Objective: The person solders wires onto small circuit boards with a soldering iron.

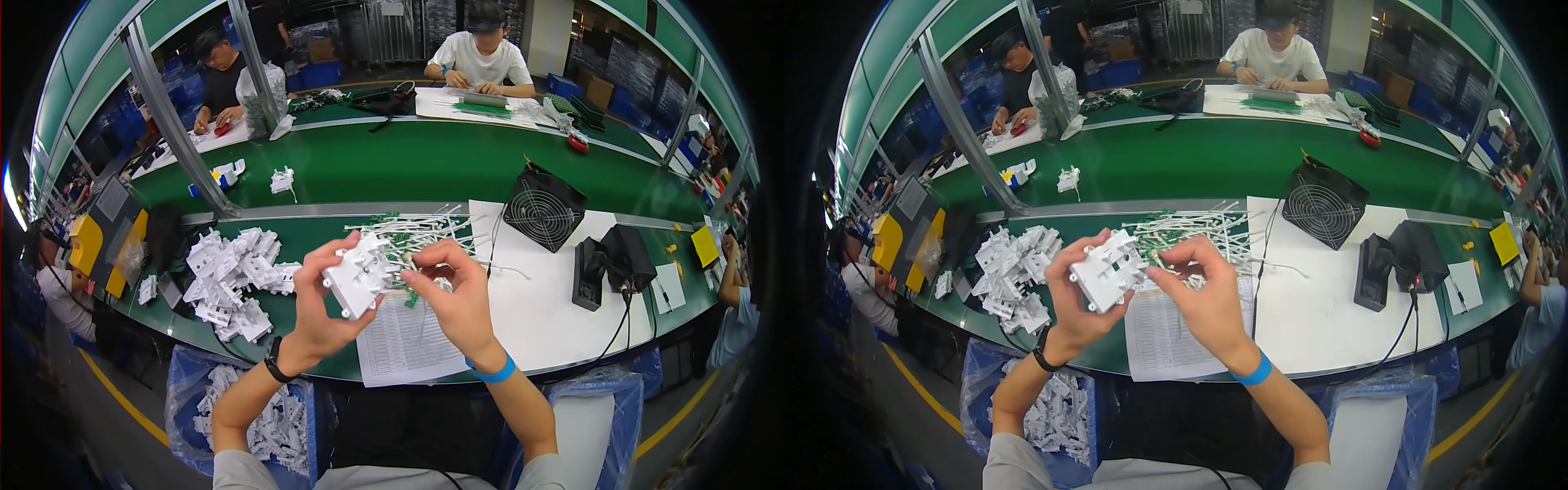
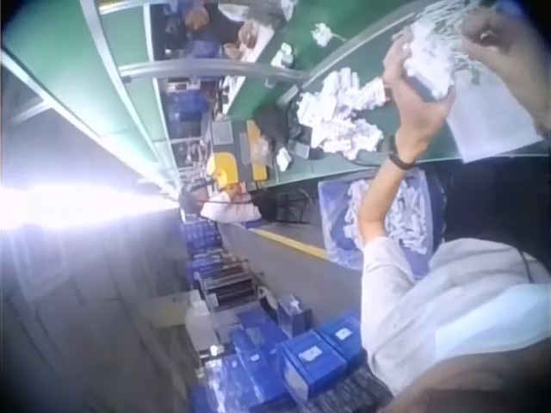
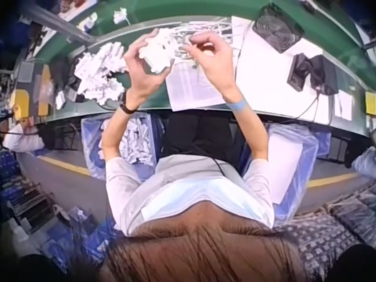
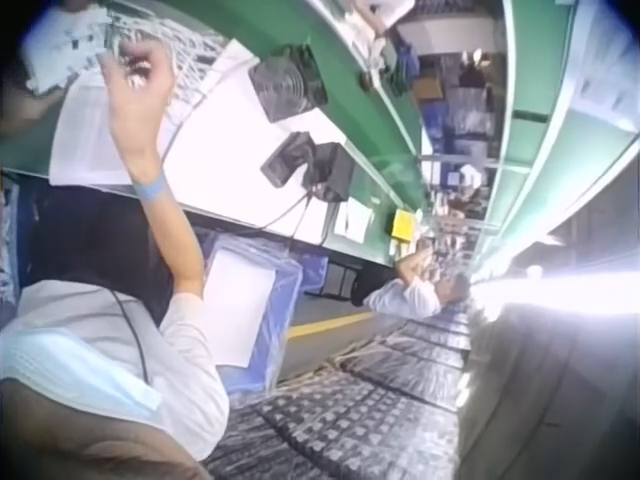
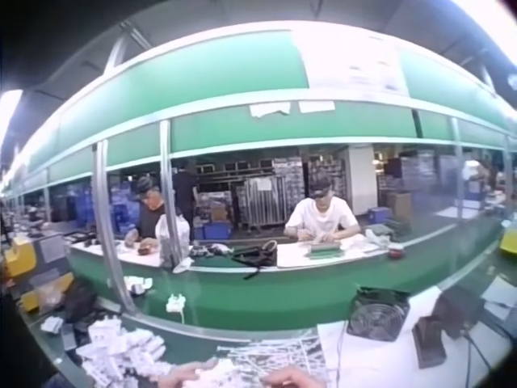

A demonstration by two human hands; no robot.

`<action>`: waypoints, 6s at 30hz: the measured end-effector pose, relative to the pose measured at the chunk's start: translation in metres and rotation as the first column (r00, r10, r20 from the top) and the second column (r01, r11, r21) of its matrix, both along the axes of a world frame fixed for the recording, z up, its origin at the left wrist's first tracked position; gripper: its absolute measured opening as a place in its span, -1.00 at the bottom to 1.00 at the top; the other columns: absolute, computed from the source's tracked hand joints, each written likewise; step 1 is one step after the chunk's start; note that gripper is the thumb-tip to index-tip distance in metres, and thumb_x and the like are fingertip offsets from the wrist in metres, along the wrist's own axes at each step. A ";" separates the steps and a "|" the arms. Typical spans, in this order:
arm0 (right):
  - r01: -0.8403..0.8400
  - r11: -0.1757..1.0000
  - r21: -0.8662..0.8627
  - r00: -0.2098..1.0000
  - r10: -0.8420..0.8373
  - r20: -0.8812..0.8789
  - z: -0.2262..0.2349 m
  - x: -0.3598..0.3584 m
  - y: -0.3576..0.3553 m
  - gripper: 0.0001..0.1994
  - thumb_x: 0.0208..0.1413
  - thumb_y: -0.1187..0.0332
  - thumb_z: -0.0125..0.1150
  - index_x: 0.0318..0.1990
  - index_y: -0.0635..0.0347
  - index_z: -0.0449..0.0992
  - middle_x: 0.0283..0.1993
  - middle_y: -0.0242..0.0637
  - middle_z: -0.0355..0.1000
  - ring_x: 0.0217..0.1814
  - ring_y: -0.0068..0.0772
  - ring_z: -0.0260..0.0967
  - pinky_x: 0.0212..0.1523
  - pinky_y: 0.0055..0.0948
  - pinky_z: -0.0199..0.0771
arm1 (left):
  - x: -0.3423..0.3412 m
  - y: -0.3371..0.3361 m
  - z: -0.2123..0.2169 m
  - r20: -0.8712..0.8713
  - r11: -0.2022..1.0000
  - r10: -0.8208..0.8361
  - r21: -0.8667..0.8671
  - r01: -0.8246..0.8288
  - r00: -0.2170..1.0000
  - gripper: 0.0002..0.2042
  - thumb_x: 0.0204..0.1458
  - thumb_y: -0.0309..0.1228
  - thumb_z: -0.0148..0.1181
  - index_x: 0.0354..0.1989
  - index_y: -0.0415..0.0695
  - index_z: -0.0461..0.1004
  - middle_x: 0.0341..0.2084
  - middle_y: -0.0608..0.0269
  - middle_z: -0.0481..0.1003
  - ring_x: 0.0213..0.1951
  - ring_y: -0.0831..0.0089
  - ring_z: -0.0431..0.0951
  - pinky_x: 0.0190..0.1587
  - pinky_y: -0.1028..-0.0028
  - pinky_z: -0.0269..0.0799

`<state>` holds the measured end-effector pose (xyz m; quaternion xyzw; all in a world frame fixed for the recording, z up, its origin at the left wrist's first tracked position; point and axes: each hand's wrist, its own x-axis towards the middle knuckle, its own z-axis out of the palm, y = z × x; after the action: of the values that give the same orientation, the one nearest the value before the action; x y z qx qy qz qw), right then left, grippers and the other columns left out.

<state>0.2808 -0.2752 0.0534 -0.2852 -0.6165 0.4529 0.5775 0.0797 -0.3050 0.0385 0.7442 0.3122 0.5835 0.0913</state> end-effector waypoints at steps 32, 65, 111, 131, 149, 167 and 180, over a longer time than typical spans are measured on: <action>-0.232 0.966 -0.113 0.954 0.249 0.167 0.004 0.010 -0.005 -0.86 0.12 0.45 0.37 -0.21 0.27 0.58 -0.20 -0.31 0.48 -0.15 -0.50 0.45 -0.18 -0.53 0.42 | 0.005 -0.017 -0.023 -0.055 0.987 0.002 0.160 0.007 0.998 -0.22 -0.17 -0.57 0.51 0.12 -0.08 0.02 0.08 -0.16 0.29 0.19 0.10 0.43 0.34 -0.13 0.31; 0.289 0.911 0.296 0.772 -0.404 0.491 -0.034 0.078 -0.013 -0.86 0.10 0.51 0.25 -0.18 0.32 0.59 -0.31 -0.15 0.55 -0.35 -0.07 0.54 -0.33 -0.22 0.55 | 0.118 0.072 -0.035 0.343 0.781 0.039 -0.596 0.186 0.938 -0.78 0.15 -0.53 0.23 -0.05 -0.26 0.45 -0.32 0.28 0.56 -0.26 0.62 0.52 -0.20 0.57 0.43; 0.848 0.267 0.457 0.175 -0.956 0.234 -0.111 0.294 0.071 -0.85 0.35 0.33 0.14 -0.20 0.23 0.44 -0.49 -0.17 0.50 -0.47 -0.27 0.54 -0.44 -0.35 0.46 | 0.244 0.089 -0.100 -0.321 0.807 -0.378 -0.573 0.140 0.868 -0.58 0.02 -0.34 0.34 0.05 -0.26 0.58 -0.08 0.00 0.49 0.04 0.08 0.35 0.13 0.23 0.25; 0.892 0.292 0.345 0.237 -0.952 0.191 -0.107 0.285 0.070 -0.82 0.33 0.36 0.20 -0.26 0.28 0.43 -0.44 -0.36 0.39 -0.45 -0.61 0.30 -0.42 -0.56 0.32 | 0.243 0.083 -0.108 -0.332 0.861 -0.283 -0.502 0.085 0.900 -0.59 0.05 -0.31 0.31 0.08 -0.18 0.58 -0.07 0.06 0.49 0.02 0.10 0.37 0.12 0.26 0.24; 0.878 0.252 0.408 0.219 -0.967 0.127 -0.108 0.297 0.065 -0.88 0.25 0.41 0.28 -0.25 0.20 0.46 -0.31 -0.36 0.35 -0.32 -0.60 0.39 -0.42 -0.64 0.39 | 0.243 0.080 -0.106 -0.295 0.859 -0.282 -0.501 0.104 0.913 -0.60 0.04 -0.35 0.33 0.06 -0.22 0.58 -0.09 0.11 0.48 0.02 0.15 0.35 0.12 0.28 0.22; 0.840 0.539 0.060 0.541 -0.841 -0.026 -0.106 0.242 0.008 -0.84 0.37 0.40 0.09 -0.28 0.08 0.27 -0.45 -0.56 0.19 -0.49 -0.84 0.03 -0.54 -0.73 -0.02 | 0.196 0.072 -0.092 -0.447 0.879 -0.460 -0.353 0.321 0.767 -0.57 0.07 -0.38 0.31 0.14 -0.09 0.44 0.16 -0.11 0.31 0.23 -0.08 0.30 0.26 0.11 0.28; 0.952 0.294 0.081 0.295 -0.955 -0.001 -0.129 0.223 -0.011 -0.84 0.32 0.37 0.09 -0.31 0.12 0.27 -0.42 -0.45 0.28 -0.48 -0.77 0.12 -0.53 -0.72 0.03 | 0.204 0.071 -0.092 -0.502 0.890 -0.428 -0.376 0.257 0.751 -0.60 0.07 -0.39 0.31 0.13 -0.04 0.50 0.18 -0.08 0.29 0.30 -0.14 0.20 0.32 0.06 0.19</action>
<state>0.5040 -0.2863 -0.0758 -0.5868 -0.3551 -0.0053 0.7277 0.2840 -0.2337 -0.0537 0.9080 0.2618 0.2547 0.2054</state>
